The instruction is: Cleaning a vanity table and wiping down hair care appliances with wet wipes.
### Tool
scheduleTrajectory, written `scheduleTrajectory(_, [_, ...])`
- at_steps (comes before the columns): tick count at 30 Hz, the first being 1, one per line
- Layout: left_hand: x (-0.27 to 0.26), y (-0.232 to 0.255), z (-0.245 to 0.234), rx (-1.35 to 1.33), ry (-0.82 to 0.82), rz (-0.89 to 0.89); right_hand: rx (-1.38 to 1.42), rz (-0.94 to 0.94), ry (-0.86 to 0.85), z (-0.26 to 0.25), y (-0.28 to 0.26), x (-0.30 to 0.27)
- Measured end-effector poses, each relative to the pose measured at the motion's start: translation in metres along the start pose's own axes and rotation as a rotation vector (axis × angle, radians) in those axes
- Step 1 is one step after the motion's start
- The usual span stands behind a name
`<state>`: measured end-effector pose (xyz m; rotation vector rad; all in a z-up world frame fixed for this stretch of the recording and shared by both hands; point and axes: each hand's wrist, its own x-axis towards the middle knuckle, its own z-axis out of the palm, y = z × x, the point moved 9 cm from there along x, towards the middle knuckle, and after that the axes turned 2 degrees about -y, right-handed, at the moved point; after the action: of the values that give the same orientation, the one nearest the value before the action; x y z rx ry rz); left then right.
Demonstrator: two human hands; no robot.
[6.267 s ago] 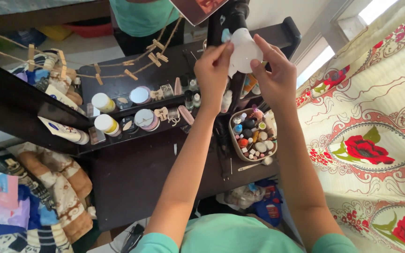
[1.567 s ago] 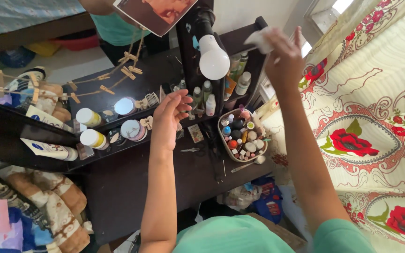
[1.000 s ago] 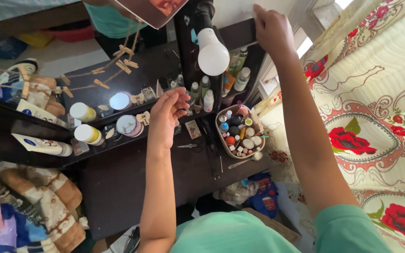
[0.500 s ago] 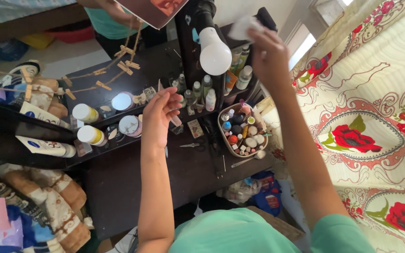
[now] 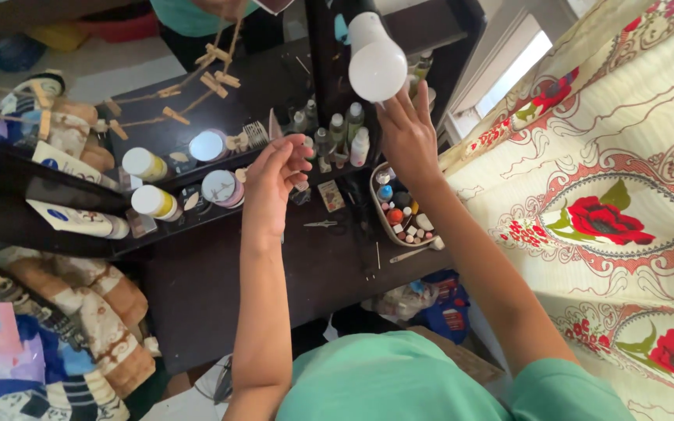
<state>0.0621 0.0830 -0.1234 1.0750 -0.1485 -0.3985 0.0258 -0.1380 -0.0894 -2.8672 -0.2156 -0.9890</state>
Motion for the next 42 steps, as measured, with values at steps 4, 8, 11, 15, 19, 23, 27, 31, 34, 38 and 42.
scheduleTrajectory(4, [-0.005, -0.002, 0.004, -0.003, -0.032, 0.000, 0.014, -0.083, 0.036, -0.015, -0.018, -0.014])
scheduleTrajectory(8, [-0.005, -0.009, -0.001, -0.016, -0.032, -0.025, 0.218, -0.008, 0.117, -0.052, -0.028, -0.017])
scheduleTrajectory(11, [-0.002, -0.020, -0.009, -0.020, -0.020, -0.030, 0.486, 0.271, 0.137, -0.030, 0.009, -0.045])
scheduleTrajectory(15, [0.011, -0.059, 0.003, 0.097, -0.033, -0.023, 0.837, 0.578, 0.160, -0.003, 0.047, -0.079])
scheduleTrajectory(19, [0.005, -0.097, 0.050, 0.320, -0.135, 0.106, 1.075, 0.684, 0.025, 0.021, 0.028, -0.102])
scheduleTrajectory(23, [-0.004, -0.145, 0.064, 0.194, -0.150, 0.057, 1.377, 0.779, 0.145, 0.022, 0.003, -0.114])
scheduleTrajectory(27, [-0.014, -0.162, 0.053, 0.268, -0.010, 0.032, 1.290, 0.927, 0.151, 0.038, 0.003, -0.149])
scheduleTrajectory(31, [-0.008, -0.196, 0.034, 0.082, 0.060, 0.029, 1.200, 0.898, 0.058, 0.035, -0.015, -0.157])
scheduleTrajectory(34, [-0.001, -0.196, 0.032, -0.008, -0.028, -0.016, 1.037, 0.794, 0.025, 0.037, 0.006, -0.148])
scheduleTrajectory(38, [-0.006, -0.182, 0.027, 0.138, -0.137, -0.064, 0.501, 0.457, 0.208, -0.012, 0.024, -0.073])
scheduleTrajectory(42, [-0.013, -0.190, 0.007, 0.192, -0.044, -0.153, 0.118, 0.133, 0.376, -0.049, 0.006, -0.006])
